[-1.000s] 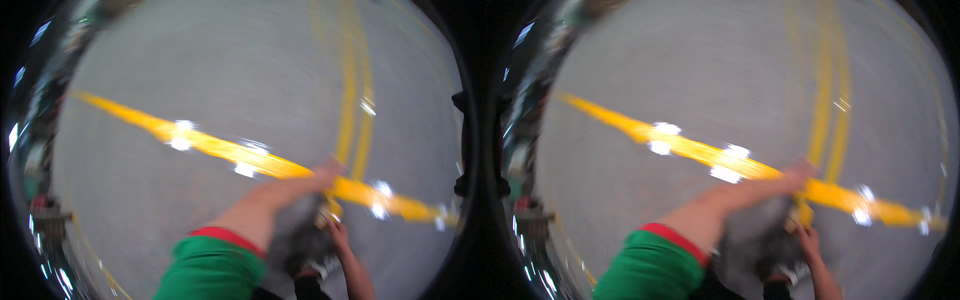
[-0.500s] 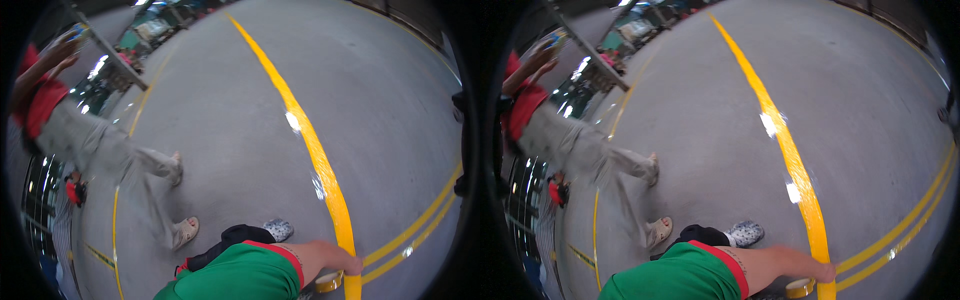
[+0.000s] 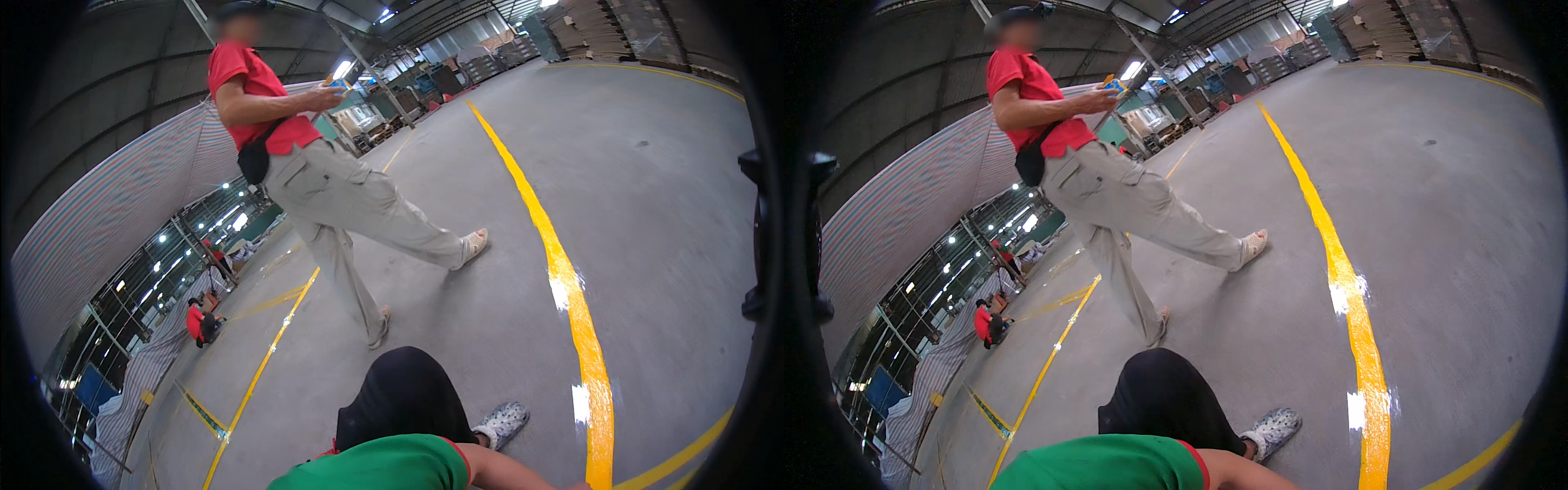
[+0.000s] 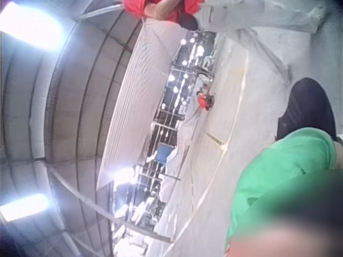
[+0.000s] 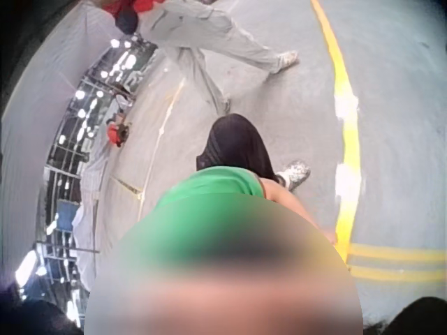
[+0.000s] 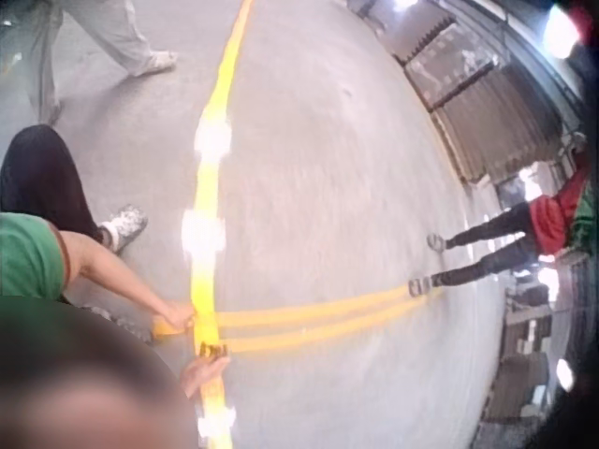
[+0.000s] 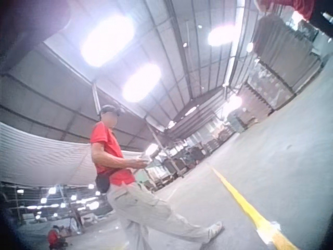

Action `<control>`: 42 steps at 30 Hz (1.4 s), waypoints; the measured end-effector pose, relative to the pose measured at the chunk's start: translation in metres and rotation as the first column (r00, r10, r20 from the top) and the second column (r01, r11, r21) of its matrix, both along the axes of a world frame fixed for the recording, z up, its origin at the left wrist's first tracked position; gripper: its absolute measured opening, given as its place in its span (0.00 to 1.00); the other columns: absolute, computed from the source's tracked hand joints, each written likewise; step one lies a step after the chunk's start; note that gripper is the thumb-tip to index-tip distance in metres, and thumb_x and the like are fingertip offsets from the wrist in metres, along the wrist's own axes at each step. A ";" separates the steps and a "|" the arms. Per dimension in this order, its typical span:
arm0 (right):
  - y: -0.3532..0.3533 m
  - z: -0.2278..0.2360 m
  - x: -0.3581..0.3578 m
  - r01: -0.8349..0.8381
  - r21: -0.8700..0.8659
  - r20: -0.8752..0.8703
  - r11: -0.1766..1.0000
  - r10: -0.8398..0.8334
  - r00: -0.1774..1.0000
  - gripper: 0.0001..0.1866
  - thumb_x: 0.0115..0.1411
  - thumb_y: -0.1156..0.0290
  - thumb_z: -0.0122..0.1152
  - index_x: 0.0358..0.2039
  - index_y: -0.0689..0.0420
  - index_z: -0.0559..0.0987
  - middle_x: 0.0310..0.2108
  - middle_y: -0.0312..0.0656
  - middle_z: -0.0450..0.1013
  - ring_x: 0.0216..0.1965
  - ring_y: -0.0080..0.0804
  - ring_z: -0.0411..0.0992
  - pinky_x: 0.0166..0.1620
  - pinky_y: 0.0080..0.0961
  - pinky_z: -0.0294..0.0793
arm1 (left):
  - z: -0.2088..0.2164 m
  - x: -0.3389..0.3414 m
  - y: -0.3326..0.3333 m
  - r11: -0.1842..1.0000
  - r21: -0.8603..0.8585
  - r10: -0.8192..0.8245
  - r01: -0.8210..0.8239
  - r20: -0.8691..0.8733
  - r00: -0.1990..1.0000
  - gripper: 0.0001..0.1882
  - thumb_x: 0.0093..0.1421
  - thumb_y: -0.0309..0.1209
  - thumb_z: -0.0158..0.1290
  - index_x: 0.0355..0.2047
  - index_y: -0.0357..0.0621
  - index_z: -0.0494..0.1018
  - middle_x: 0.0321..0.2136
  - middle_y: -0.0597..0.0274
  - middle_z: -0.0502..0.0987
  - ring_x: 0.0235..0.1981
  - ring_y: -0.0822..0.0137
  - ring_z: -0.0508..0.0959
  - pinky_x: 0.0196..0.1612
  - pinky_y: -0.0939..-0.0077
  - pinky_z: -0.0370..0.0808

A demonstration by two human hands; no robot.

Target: The person applies yellow floor tape to a concrete floor in a warehouse, creating intersecting lines. They unroll the tape, press it down, and cut it with a utility knife, repeating the process to form a grid pattern.

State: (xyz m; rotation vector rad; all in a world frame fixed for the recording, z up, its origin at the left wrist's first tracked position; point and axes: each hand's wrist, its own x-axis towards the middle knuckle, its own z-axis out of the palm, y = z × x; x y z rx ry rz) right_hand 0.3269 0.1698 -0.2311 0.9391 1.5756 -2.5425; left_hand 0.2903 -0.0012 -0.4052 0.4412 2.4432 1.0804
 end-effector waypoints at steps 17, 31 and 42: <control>-0.017 0.066 -0.121 -0.193 0.504 -0.298 0.842 0.379 0.876 0.17 0.68 0.65 0.52 0.51 0.62 0.77 0.36 0.42 0.75 0.38 0.28 0.75 0.45 0.25 0.72 | 0.147 -0.031 -0.052 0.879 0.067 0.216 -0.473 0.828 0.518 0.29 0.53 0.30 0.61 0.56 0.40 0.68 0.44 0.54 0.78 0.41 0.61 0.80 0.43 0.64 0.79; -0.030 -0.044 -0.093 -0.374 0.429 0.047 0.823 0.393 0.918 0.05 0.63 0.80 0.56 0.39 0.65 0.72 0.31 0.44 0.78 0.35 0.28 0.78 0.42 0.25 0.77 | 0.200 -0.062 -0.043 0.959 0.060 0.093 -0.278 0.856 0.509 0.24 0.54 0.29 0.57 0.51 0.31 0.68 0.41 0.52 0.76 0.38 0.64 0.78 0.40 0.69 0.76; -0.035 -0.055 -0.092 -0.419 0.597 0.101 0.684 0.454 0.885 0.08 0.61 0.75 0.60 0.38 0.65 0.73 0.30 0.49 0.79 0.33 0.38 0.79 0.38 0.30 0.76 | 0.200 -0.055 -0.045 0.954 0.090 0.096 -0.287 0.813 0.574 0.25 0.56 0.27 0.54 0.53 0.29 0.66 0.42 0.51 0.76 0.41 0.64 0.76 0.45 0.69 0.73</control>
